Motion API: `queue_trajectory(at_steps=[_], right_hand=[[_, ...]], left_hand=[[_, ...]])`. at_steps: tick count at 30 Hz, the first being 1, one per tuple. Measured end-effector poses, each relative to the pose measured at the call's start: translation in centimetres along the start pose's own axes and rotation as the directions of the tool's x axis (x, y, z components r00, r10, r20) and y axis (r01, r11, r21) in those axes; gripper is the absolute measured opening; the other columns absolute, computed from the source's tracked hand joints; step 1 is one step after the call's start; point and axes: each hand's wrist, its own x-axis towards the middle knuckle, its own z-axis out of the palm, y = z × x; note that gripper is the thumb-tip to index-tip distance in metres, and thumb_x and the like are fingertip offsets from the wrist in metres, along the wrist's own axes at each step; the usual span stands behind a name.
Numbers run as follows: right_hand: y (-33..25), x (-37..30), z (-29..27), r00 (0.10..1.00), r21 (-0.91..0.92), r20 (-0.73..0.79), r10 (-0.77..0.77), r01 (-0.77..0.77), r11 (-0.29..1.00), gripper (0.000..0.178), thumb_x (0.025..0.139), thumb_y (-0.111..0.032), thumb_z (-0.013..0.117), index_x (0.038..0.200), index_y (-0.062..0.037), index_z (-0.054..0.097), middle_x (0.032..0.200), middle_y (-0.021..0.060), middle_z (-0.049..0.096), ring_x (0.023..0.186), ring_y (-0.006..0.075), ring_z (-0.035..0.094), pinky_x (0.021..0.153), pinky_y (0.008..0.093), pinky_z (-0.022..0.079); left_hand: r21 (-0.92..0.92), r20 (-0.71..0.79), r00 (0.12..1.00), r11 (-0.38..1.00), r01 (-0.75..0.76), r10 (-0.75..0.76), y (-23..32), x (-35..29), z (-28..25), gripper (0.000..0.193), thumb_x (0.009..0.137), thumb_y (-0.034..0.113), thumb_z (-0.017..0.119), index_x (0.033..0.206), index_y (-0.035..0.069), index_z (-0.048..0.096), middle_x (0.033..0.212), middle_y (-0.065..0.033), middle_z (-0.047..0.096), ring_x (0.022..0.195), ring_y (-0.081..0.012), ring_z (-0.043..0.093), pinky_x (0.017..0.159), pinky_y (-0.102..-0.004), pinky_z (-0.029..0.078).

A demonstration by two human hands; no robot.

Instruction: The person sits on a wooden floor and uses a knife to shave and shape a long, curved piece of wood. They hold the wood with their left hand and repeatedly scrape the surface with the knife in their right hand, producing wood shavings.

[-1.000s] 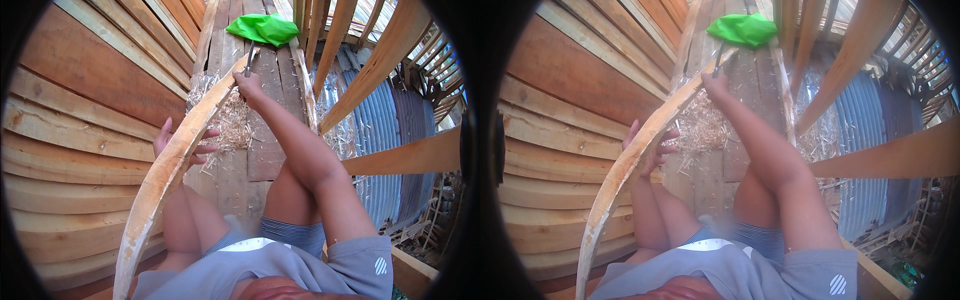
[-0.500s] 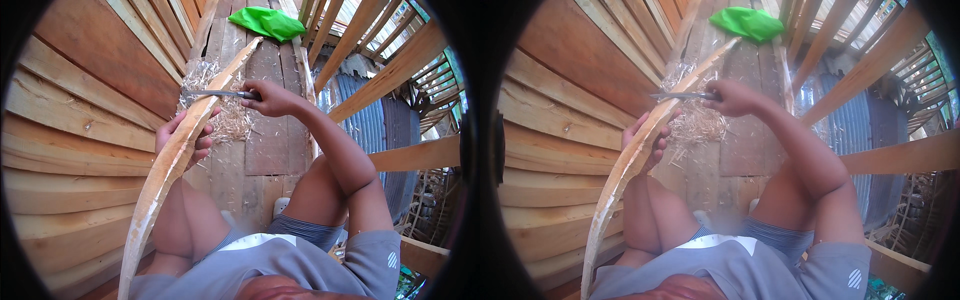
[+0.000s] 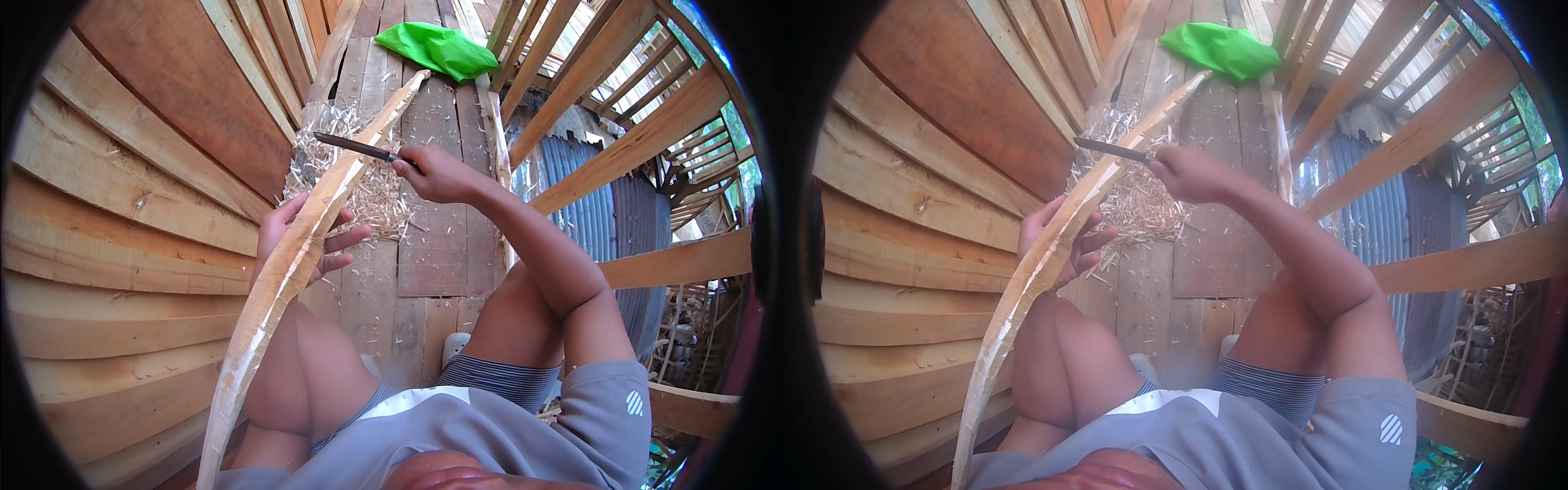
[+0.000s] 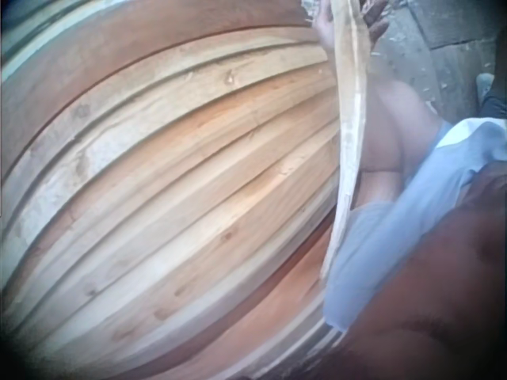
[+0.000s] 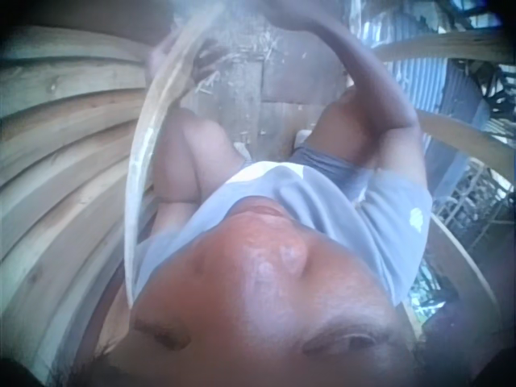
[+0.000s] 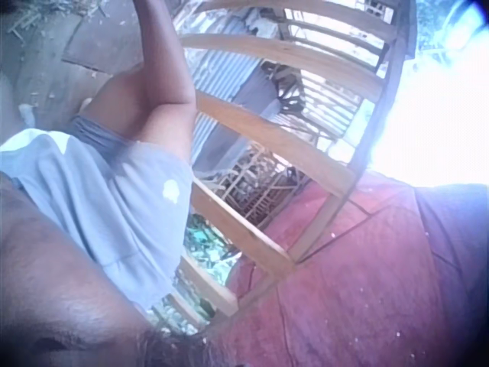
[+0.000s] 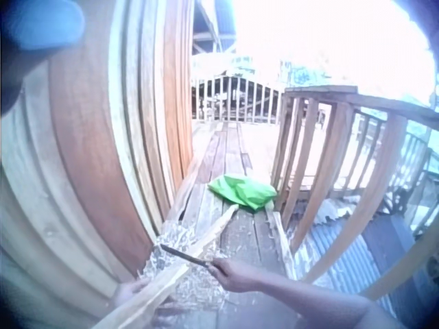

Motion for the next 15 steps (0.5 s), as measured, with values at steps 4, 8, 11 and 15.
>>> queue_trajectory(at_steps=[4, 8, 11, 15], right_hand=[[0.8, 0.0, 0.5, 0.991, 0.053, -0.128, -0.048, 0.055, 0.997, 0.036, 0.101, -0.033, 0.054, 0.094, 0.0019, 0.059, 0.072, 0.0144, 0.06, 0.066, 0.0233, 0.056, 0.063, 0.0404, 0.045], [1.7, 0.0, 1.0, 0.976, 0.156, -0.189, -0.106, 0.136, 0.978, 0.036, 0.099, -0.034, 0.06, 0.094, 0.0015, 0.058, 0.071, 0.0121, 0.058, 0.063, 0.0207, 0.051, 0.062, 0.0389, 0.044], [2.0, -0.2, 1.7, 0.971, 0.231, -0.194, -0.137, 0.181, 0.956, 0.035, 0.099, -0.033, 0.06, 0.094, 0.0015, 0.058, 0.07, 0.012, 0.056, 0.062, 0.0203, 0.049, 0.062, 0.0383, 0.044], [1.3, -0.2, 1.5, 0.992, -0.001, -0.112, -0.055, 0.055, 0.998, 0.045, 0.102, -0.04, 0.052, 0.085, 0.0017, 0.058, 0.066, 0.0132, 0.055, 0.06, 0.0219, 0.048, 0.062, 0.0385, 0.044]], left_hand=[[-0.076, 0.165, 0.986, 0.997, 0.021, -0.008, -0.1, 0.5, -1.6, 0.05, 0.102, 0.034, 0.033, 0.126, -0.006, 0.051, 0.099, -0.0148, 0.064, 0.097, -0.0303, 0.07, 0.062, -0.0426, 0.065], [-0.134, 0.243, 0.966, 0.983, 0.122, -0.087, 0.7, 0.6, -1.7, 0.049, 0.103, 0.034, 0.036, 0.128, -0.006, 0.05, 0.098, -0.012, 0.064, 0.093, -0.0279, 0.071, 0.056, -0.0356, 0.065], [-0.022, 0.13, 0.986, 0.994, 0.103, -0.1, 0.8, 0.1, -1.0, 0.049, 0.103, 0.038, 0.036, 0.129, -0.001, 0.051, 0.096, -0.0103, 0.064, 0.093, -0.0268, 0.071, 0.053, -0.032, 0.063], [0.151, -0.074, 0.994, 0.985, 0.087, -0.076, 0.7, -1.1, 1.2, 0.049, 0.104, 0.04, 0.034, 0.132, 0.003, 0.049, 0.093, -0.0081, 0.06, 0.081, -0.0222, 0.067, 0.054, -0.0293, 0.062]])
